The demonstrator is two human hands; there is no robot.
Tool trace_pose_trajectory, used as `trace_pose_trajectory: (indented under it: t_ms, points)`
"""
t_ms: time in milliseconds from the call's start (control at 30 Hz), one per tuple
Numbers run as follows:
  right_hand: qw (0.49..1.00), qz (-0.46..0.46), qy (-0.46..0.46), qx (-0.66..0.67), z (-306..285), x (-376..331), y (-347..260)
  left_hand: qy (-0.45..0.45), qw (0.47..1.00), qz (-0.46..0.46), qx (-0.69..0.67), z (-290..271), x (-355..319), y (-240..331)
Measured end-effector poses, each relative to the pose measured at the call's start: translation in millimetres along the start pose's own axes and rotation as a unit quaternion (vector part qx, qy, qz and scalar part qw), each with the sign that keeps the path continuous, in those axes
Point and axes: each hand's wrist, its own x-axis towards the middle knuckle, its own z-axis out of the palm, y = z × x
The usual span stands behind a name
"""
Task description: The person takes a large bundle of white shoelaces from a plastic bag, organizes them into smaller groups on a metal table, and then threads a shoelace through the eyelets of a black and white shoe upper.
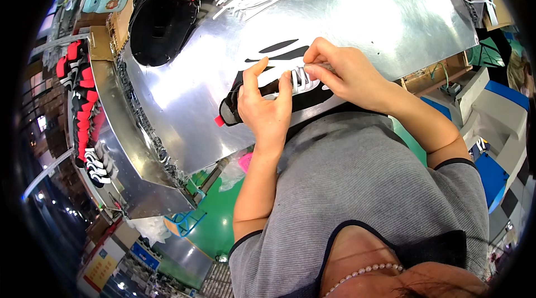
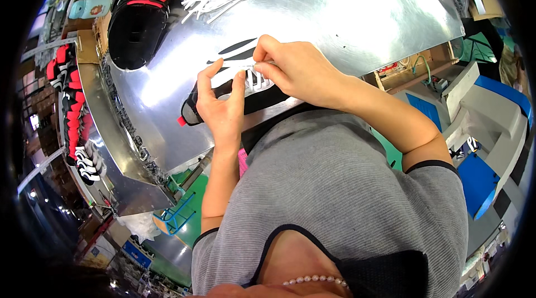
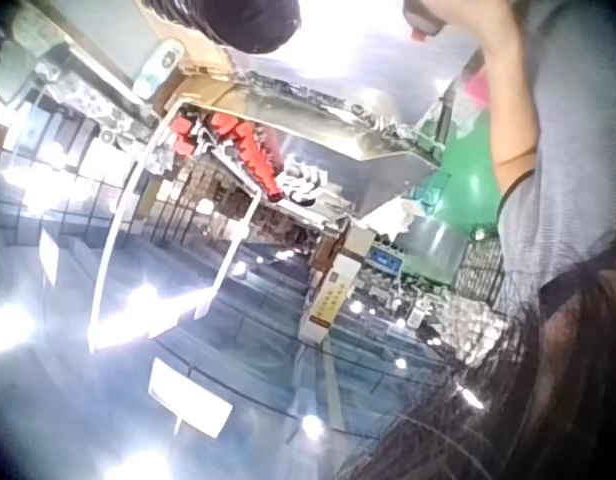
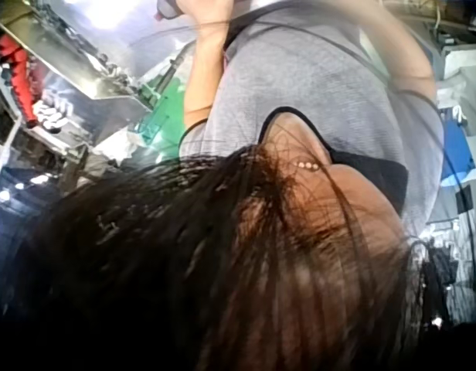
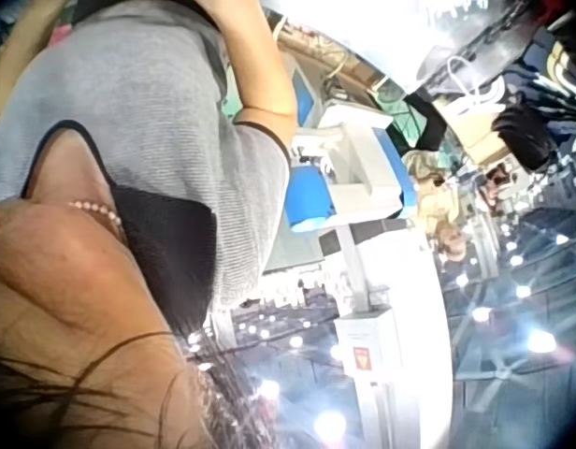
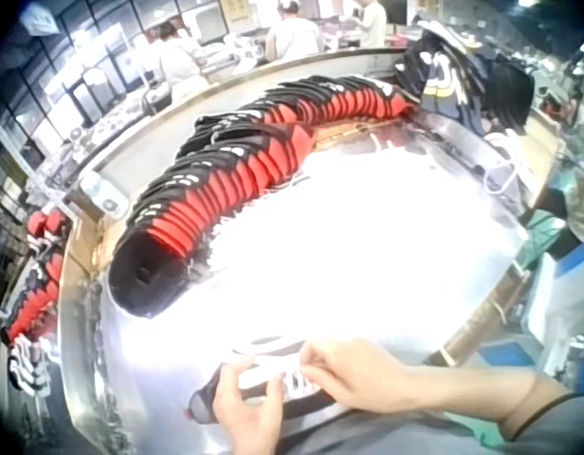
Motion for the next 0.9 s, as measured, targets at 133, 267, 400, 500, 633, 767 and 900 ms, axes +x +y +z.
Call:
trace_pose_trajectory:
  t_ms: [133, 267, 400, 500, 633, 767, 900]
  points:
    - [0.994, 0.005, -0.05, -0.101, -3, 6, -7, 0.016, 1.0, 0.012, -0.008, 2, -1, -6]
    - [0.973, -0.043, -0.051, -0.219, 12, 13, -7, 0.013, 0.999, 0.045, 0.001, 2, -5, -6]
    - [0.948, -0.08, -0.08, -0.297, 20, 26, -20, 0.008, 0.999, 0.039, 0.012, 0, -7, -10]
    - [0.943, -0.154, -0.041, -0.292, 31, 34, -3, -0.013, 0.995, 0.086, 0.046, 0, -8, -4]
    - [0.951, -0.054, -0.099, -0.289, 10, 29, -20, -0.015, 0.99, 0.014, -0.14, -6, -9, -3]
    - [0.984, -0.065, 0.049, -0.16, -12, 20, -10, -0.073, 0.969, -0.103, -0.214, -18, -2, 3]
    - [0.984, -0.107, 0.114, -0.089, 23, 22, 25, -0.026, 0.982, -0.03, -0.183, -6, -2, -2]
